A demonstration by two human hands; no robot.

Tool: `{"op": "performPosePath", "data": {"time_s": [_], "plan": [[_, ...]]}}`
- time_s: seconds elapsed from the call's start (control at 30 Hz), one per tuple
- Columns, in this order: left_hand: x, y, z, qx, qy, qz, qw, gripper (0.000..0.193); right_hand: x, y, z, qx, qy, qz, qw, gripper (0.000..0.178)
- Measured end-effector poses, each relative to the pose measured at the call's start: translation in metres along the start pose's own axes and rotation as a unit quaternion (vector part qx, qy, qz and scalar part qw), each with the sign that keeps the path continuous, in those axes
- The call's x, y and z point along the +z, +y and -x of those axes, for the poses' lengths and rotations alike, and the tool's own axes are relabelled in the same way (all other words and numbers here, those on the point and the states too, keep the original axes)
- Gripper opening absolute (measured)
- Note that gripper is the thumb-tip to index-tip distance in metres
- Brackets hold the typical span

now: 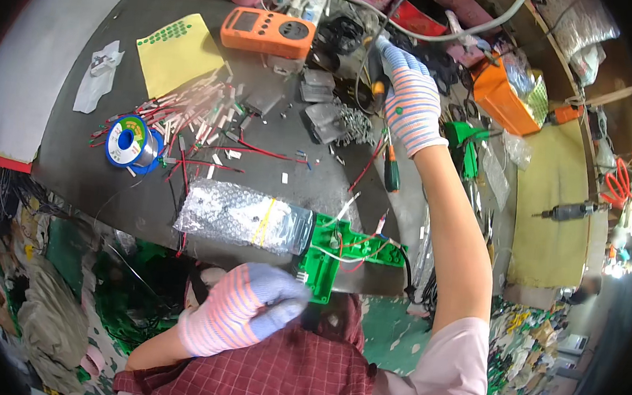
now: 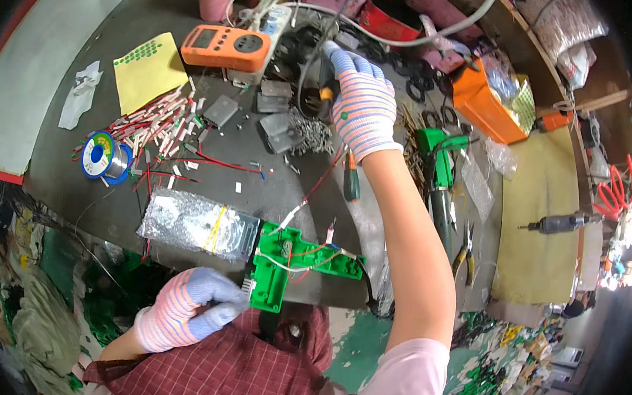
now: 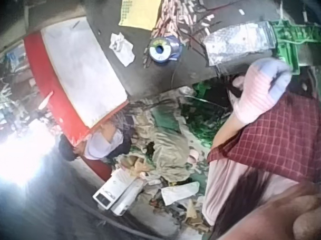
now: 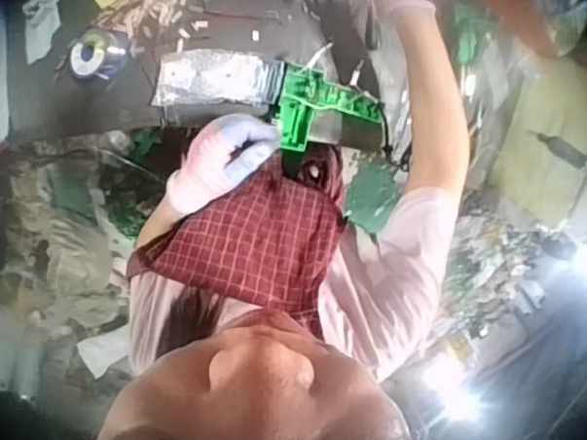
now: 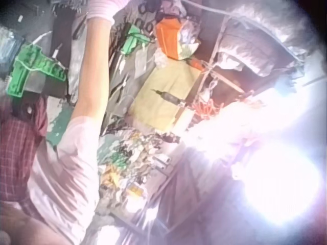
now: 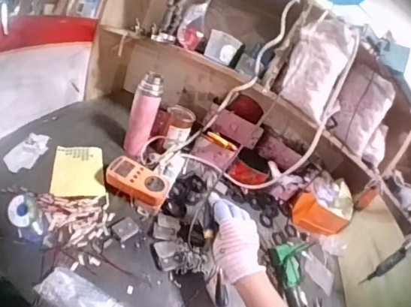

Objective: Assemble and solder components into a green plastic electronic housing.

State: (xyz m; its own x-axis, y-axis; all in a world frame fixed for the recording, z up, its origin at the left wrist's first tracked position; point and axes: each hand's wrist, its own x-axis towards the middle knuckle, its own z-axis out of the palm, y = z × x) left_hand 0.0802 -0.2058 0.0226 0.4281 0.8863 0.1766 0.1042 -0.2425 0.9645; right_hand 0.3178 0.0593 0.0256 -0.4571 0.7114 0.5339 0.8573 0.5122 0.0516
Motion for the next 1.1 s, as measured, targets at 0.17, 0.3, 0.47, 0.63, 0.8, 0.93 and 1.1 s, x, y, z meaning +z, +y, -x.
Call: {"op": "performPosePath", "data": {"time_s": [0.17, 0.3, 0.47, 0.63, 0.8, 0.93, 1.1], "plan": [[0.030, 0.003, -0.021, 0.055, 0.060, -0.143, 0.986, 0.018, -0.066, -0.034, 0.074, 0.155, 0.051, -0.322, 0.933, 0.027], [0.050, 0.000, -0.040, 0.108, 0.104, -0.226, 0.963, 0.033, -0.128, -0.061, 0.146, 0.205, -0.035, -0.235, 0.950, 0.013], [0.071, -0.007, -0.046, 0.100, 0.109, -0.367, 0.918, 0.032, -0.129, -0.076, 0.197, 0.160, -0.030, -0.161, 0.973, 0.022], [0.060, -0.008, -0.045, 0.063, 0.138, -0.337, 0.929, 0.015, -0.108, -0.080, 0.203, 0.092, 0.010, -0.079, 0.993, 0.025], [0.056, -0.009, -0.052, 0.042, 0.148, -0.288, 0.945, 0.015, -0.102, -0.093, 0.190, 0.039, 0.051, -0.110, 0.992, 0.027], [0.054, -0.011, -0.053, 0.038, 0.143, -0.262, 0.954, 0.014, -0.102, -0.090, 0.196, 0.027, 0.029, -0.132, 0.990, 0.028], [0.055, -0.017, -0.057, 0.093, 0.119, -0.293, 0.944, 0.013, -0.101, -0.093, 0.189, 0.023, 0.026, -0.115, 0.993, 0.026]]}}
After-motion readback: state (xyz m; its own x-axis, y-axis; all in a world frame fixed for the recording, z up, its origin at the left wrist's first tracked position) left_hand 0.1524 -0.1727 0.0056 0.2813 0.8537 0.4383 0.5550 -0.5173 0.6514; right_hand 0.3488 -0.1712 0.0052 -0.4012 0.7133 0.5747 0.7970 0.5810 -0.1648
